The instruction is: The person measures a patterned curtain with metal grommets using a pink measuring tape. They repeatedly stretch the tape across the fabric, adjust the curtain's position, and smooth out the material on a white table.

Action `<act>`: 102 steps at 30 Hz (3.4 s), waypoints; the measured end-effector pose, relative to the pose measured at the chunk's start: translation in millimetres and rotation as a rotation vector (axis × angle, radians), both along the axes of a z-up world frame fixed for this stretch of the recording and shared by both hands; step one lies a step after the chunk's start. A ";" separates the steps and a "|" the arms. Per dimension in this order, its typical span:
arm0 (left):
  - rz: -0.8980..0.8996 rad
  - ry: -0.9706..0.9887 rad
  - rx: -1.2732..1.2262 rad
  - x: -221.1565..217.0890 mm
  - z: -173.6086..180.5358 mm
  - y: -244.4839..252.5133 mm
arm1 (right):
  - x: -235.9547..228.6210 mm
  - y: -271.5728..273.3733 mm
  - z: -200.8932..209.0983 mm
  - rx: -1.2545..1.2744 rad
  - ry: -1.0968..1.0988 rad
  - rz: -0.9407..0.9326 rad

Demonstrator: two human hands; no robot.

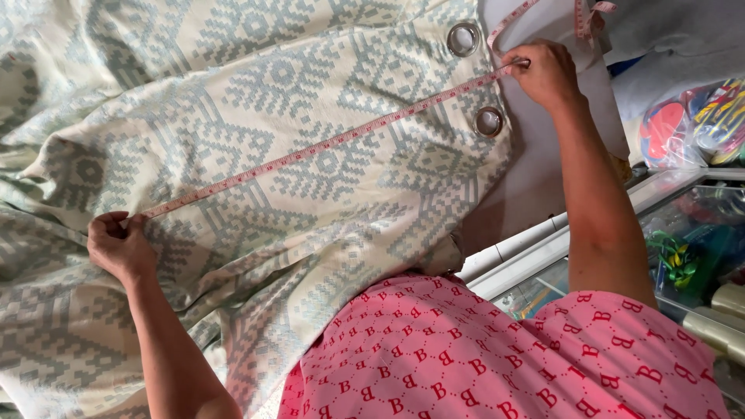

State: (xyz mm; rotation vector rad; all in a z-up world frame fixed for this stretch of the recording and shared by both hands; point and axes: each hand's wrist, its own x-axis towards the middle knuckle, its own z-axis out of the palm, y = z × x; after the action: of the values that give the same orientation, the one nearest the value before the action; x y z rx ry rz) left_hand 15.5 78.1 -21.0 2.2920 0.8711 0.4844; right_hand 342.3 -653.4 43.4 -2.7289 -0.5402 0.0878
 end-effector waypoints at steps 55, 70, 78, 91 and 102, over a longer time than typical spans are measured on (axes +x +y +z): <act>-0.206 0.045 0.497 -17.3 -2.6 -38.2 | 13.2 -14.9 -38.5 0.124 0.000 -0.031; -0.357 0.214 0.708 -20.1 33.4 -62.9 | 13.6 -8.1 -38.7 -0.085 -0.115 -0.157; -0.319 0.217 0.421 -25.7 -17.8 -49.0 | -37.1 174.5 17.2 0.569 0.182 -0.335; -0.169 0.299 0.426 -23.3 -26.3 -64.3 | -215.6 632.7 -40.9 0.617 0.407 0.398; -0.233 0.615 0.517 -18.7 -9.3 -70.1 | -217.1 688.5 -52.5 0.274 0.320 0.377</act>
State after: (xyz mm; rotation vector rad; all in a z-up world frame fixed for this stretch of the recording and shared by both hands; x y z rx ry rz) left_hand -3.2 8.0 -30.2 3.0527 0.7944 -0.1402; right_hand 125.2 35.1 -9.1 -2.2587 -0.8888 0.4960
